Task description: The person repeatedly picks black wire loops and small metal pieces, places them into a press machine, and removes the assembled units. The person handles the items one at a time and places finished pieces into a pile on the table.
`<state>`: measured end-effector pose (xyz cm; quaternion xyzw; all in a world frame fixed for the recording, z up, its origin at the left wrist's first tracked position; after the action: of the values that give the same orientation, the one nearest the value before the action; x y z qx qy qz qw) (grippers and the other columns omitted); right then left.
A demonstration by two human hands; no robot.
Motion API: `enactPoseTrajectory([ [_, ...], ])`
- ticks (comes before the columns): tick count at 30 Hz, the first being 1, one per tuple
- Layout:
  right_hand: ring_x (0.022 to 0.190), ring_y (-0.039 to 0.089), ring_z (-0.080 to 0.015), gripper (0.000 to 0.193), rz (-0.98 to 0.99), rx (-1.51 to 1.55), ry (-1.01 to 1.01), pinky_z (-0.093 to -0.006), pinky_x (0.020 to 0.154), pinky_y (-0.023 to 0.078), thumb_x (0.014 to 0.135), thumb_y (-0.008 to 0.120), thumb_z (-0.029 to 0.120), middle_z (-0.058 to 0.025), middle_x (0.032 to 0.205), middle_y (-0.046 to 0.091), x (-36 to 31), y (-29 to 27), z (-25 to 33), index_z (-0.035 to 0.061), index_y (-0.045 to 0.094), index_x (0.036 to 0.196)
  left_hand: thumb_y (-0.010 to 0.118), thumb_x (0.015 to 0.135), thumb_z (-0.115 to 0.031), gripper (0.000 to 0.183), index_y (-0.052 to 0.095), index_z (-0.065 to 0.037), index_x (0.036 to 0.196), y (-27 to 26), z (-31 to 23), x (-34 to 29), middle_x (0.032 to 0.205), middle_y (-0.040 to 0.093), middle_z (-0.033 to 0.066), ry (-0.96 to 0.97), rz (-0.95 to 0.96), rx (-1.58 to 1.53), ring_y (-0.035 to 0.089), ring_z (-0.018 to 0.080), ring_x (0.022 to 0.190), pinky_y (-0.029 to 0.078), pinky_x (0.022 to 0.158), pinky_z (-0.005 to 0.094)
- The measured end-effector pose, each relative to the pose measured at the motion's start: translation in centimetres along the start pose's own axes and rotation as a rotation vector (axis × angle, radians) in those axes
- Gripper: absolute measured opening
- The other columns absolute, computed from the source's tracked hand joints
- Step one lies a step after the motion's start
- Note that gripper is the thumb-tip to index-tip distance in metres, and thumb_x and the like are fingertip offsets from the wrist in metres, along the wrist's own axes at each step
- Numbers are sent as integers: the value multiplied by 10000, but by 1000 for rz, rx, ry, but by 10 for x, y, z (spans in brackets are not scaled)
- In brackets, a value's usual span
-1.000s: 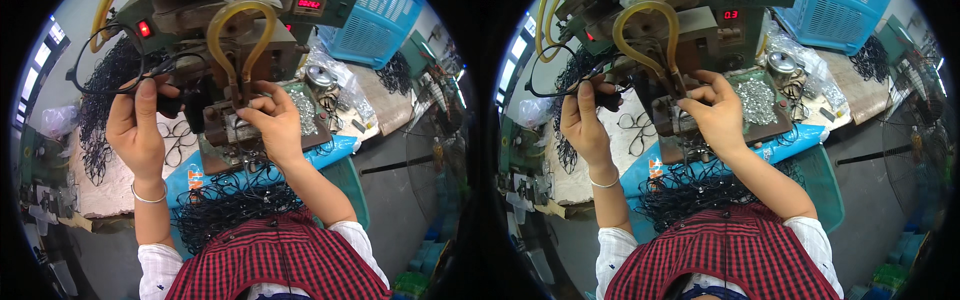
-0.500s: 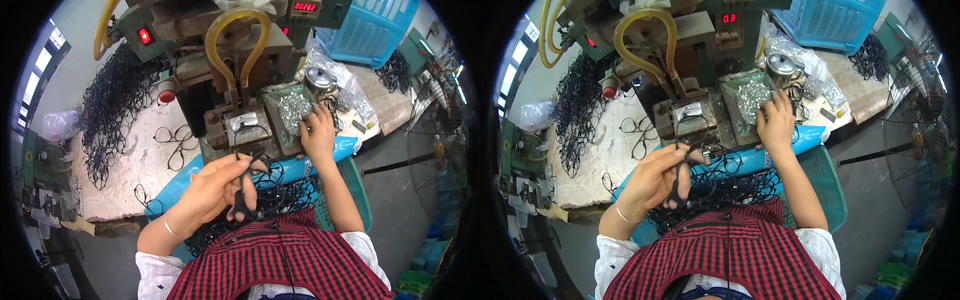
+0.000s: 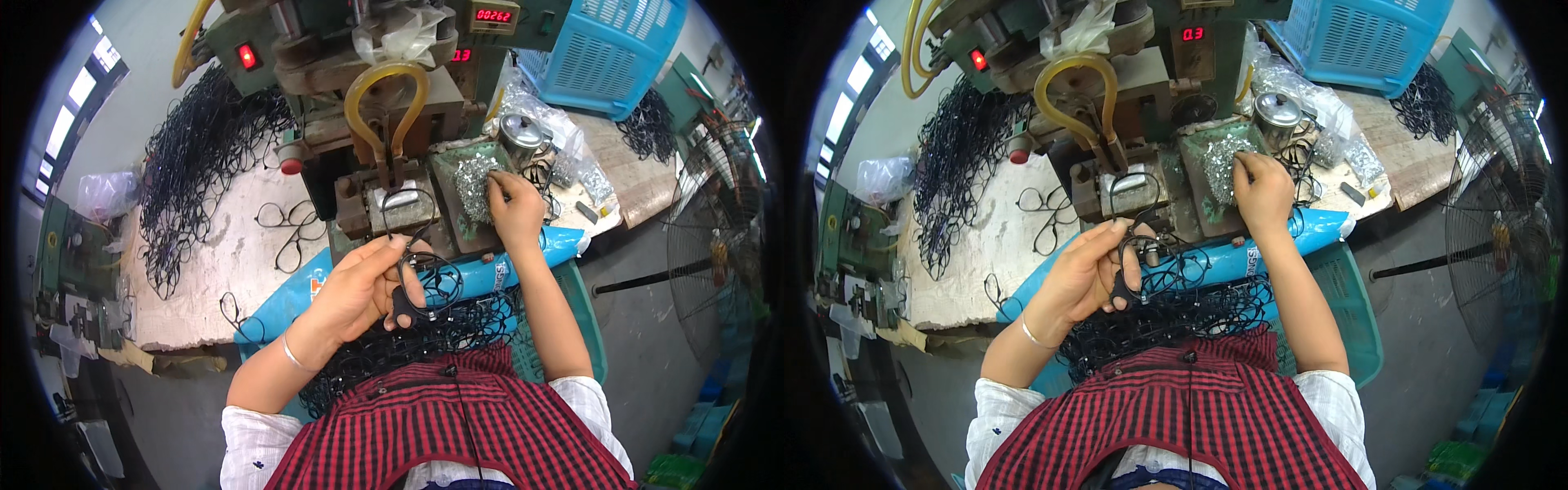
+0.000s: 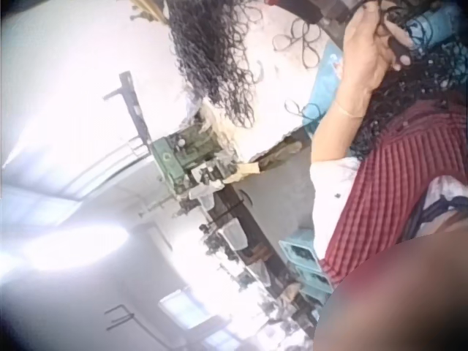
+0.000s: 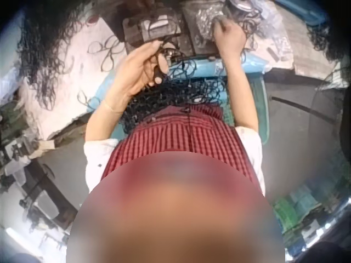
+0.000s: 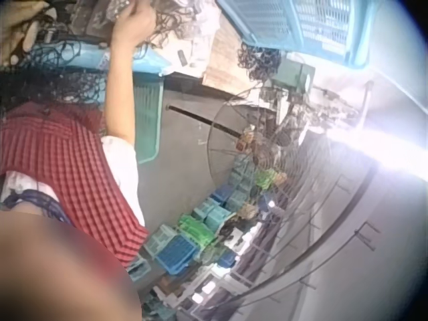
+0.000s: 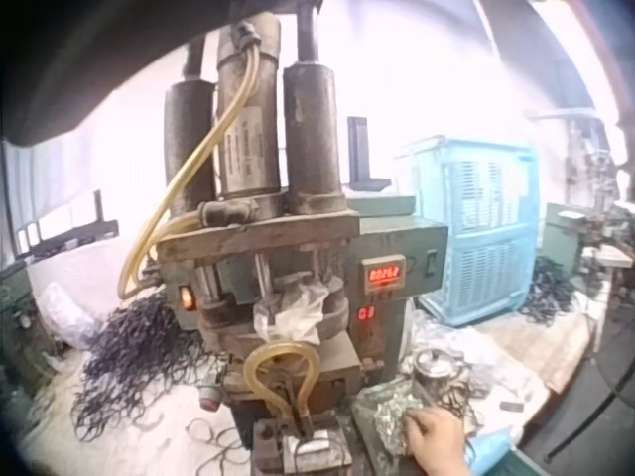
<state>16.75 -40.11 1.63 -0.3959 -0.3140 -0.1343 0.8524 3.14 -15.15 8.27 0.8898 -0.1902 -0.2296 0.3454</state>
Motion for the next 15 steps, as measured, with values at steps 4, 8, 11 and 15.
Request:
enactPoseTrajectory([
  [4, 830, 708, -147, 146, -23, 227, 99, -291, 767, 541, 879, 778, 94, -92, 921, 772, -10, 3, -8, 25, 784, 1007, 770, 863, -269, 469, 653, -84, 1277, -38, 49, -36, 1399, 575, 169, 407, -25, 1516, 553, 329, 1240, 441, 1055, 437],
  [8, 791, 669, -100, 134, 134, 287, 276, -257, 730, 516, 912, 729, 86, -54, 874, 751, -6, 4, -2, 10, 743, 1022, 824, 729, -229, 367, 742, -110, 1066, -38, 62, -99, 1589, 394, 155, 149, 25, 2038, 559, 304, 1180, 460, 1026, 423],
  [11, 776, 679, -128, 147, 166, 232, 241, -280, 742, 526, 915, 710, 100, -75, 865, 745, -5, 9, 4, 12, 744, 1028, 809, 776, -239, 370, 733, -125, 1119, -59, 40, -140, 1589, 401, 171, -191, 93, 1987, 574, 319, 1164, 497, 1005, 424],
  [15, 873, 728, -229, 139, 130, 158, 184, -327, 798, 541, 851, 733, 99, -128, 903, 753, -8, 4, 9, 38, 763, 972, 771, 839, -343, 334, 762, -101, 1069, -53, -1, -152, 1041, 746, 153, -768, 174, 1684, 692, 367, 968, 542, 890, 434],
])
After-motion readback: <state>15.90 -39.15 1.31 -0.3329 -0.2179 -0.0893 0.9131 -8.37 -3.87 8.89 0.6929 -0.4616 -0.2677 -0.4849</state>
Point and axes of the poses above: each hand's wrist, its own x-axis towards the middle knuckle, its own y-axis out of the palm, z = x × y, the point moved 2 cm from there along x, towards the middle knuckle
